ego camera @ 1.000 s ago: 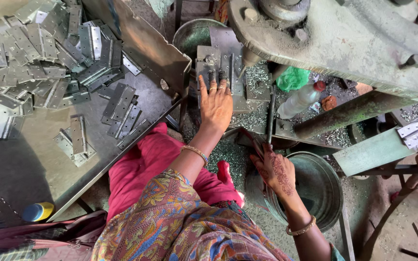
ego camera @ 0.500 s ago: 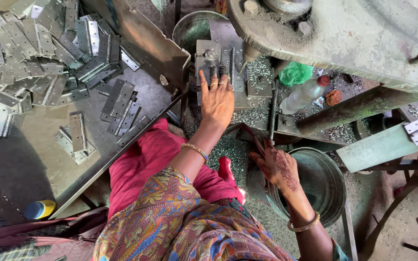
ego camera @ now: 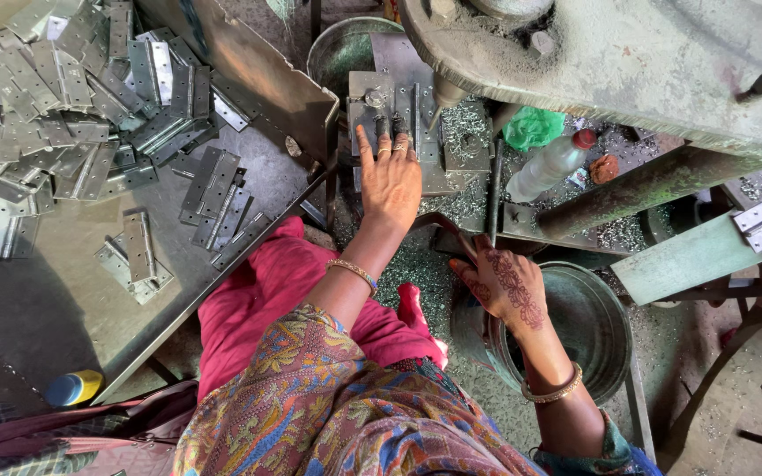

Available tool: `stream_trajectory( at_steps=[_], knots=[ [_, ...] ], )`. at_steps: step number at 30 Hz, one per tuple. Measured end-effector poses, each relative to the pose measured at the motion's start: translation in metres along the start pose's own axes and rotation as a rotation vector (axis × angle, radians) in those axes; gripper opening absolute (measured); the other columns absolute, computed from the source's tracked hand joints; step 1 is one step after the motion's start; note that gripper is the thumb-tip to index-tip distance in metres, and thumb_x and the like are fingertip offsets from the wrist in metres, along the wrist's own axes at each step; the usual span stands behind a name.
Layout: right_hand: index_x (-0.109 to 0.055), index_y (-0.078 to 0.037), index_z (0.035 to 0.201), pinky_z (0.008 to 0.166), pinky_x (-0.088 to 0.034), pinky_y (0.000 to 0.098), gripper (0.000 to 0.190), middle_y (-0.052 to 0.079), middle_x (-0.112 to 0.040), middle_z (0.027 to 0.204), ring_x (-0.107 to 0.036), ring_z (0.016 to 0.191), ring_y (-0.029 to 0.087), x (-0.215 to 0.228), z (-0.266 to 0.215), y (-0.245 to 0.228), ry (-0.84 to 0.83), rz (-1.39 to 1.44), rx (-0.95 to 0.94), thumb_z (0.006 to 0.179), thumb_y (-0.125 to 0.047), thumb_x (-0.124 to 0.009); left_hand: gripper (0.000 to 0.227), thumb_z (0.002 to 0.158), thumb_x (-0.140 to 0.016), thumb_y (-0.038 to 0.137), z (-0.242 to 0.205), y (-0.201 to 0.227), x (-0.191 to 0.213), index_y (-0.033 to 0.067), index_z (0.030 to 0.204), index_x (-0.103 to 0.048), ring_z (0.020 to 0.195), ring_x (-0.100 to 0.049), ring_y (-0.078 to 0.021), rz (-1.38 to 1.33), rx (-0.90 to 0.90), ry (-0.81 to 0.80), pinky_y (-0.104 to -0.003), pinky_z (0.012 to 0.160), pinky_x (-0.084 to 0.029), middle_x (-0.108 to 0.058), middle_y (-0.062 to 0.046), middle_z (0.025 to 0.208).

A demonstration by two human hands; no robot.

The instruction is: The person places metal hinge components into a pressing machine one at a time and activates the press by hand.

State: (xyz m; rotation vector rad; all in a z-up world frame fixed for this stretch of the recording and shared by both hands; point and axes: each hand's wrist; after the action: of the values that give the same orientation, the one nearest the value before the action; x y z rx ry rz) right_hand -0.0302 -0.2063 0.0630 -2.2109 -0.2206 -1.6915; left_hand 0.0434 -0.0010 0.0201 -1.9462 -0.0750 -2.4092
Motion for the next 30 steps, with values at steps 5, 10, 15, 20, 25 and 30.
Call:
stream_trajectory(
  at_steps=[5,10,15,20,25,30],
  knots=[
    [-0.057,-0.006,0.121,0.070,-0.054,0.0527,0.058,0.021,-0.072,0.079,-0.071,0.084,0.043,0.000,0.001,-0.001,0.003,0.011,0.002,0.094,-0.056,-0.054,0.043,0.097,-0.045,0.016,0.003,-0.001,0.003,0.0038,0.135,-0.062,0.151,-0.031,-0.0326,-0.017,-0.003,-0.008,-0.066,0.121,-0.003,-0.050,-0.008,0.154],
    [-0.057,-0.006,0.119,0.071,-0.054,0.0526,0.056,0.021,-0.072,0.081,-0.071,0.084,0.042,0.001,0.002,-0.001,-0.003,-0.016,-0.011,0.095,-0.057,-0.054,0.040,0.100,-0.046,0.017,0.007,-0.003,-0.009,0.0032,0.132,-0.066,0.150,-0.034,-0.0336,-0.073,-0.002,0.027,-0.067,0.122,-0.005,-0.054,-0.009,0.151],
    [-0.057,-0.006,0.120,0.071,-0.054,0.0529,0.055,0.021,-0.073,0.081,-0.071,0.085,0.042,0.002,0.000,-0.005,-0.011,-0.017,-0.009,0.096,-0.056,-0.053,0.041,0.097,-0.046,0.016,0.015,-0.002,-0.020,0.0040,0.131,-0.067,0.146,-0.039,-0.0329,-0.084,-0.002,0.093,-0.067,0.122,-0.005,-0.056,-0.008,0.149],
    [-0.056,-0.007,0.123,0.070,-0.054,0.0535,0.053,0.020,-0.073,0.080,-0.071,0.082,0.043,-0.009,0.005,0.006,-0.006,-0.002,-0.026,0.095,-0.052,-0.055,0.041,0.098,-0.045,0.017,0.020,-0.003,-0.022,0.0037,0.129,-0.067,0.146,-0.041,-0.0328,-0.090,-0.014,0.117,-0.066,0.121,-0.005,-0.059,-0.009,0.146],
    [-0.062,-0.014,0.122,0.067,-0.056,0.0511,0.040,0.018,-0.073,0.077,-0.073,0.075,0.039,-0.056,-0.005,0.034,0.053,0.138,-0.040,0.092,-0.039,-0.061,0.039,0.097,-0.045,0.013,0.016,-0.008,-0.020,0.0039,0.128,-0.068,0.144,-0.043,-0.0322,-0.088,-0.060,0.149,-0.067,0.122,-0.008,-0.061,-0.012,0.142],
    [-0.061,-0.010,0.116,0.067,-0.057,0.0503,0.038,0.015,-0.073,0.080,-0.073,0.078,0.038,-0.108,-0.016,0.035,-0.067,0.149,-0.305,0.085,-0.029,-0.068,0.032,0.098,-0.051,0.012,0.006,-0.013,-0.005,0.0043,0.121,-0.072,0.141,-0.049,-0.0327,-0.045,-0.134,0.149,-0.066,0.123,-0.013,-0.065,-0.010,0.138]
  ],
)
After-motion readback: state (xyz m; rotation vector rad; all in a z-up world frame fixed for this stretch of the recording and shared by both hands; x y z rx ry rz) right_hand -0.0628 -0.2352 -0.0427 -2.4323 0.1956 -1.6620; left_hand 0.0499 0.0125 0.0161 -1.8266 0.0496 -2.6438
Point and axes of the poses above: each hand's wrist, its own z-axis towards the middle knuckle, its own x-axis out of the back of the hand, y = z × x
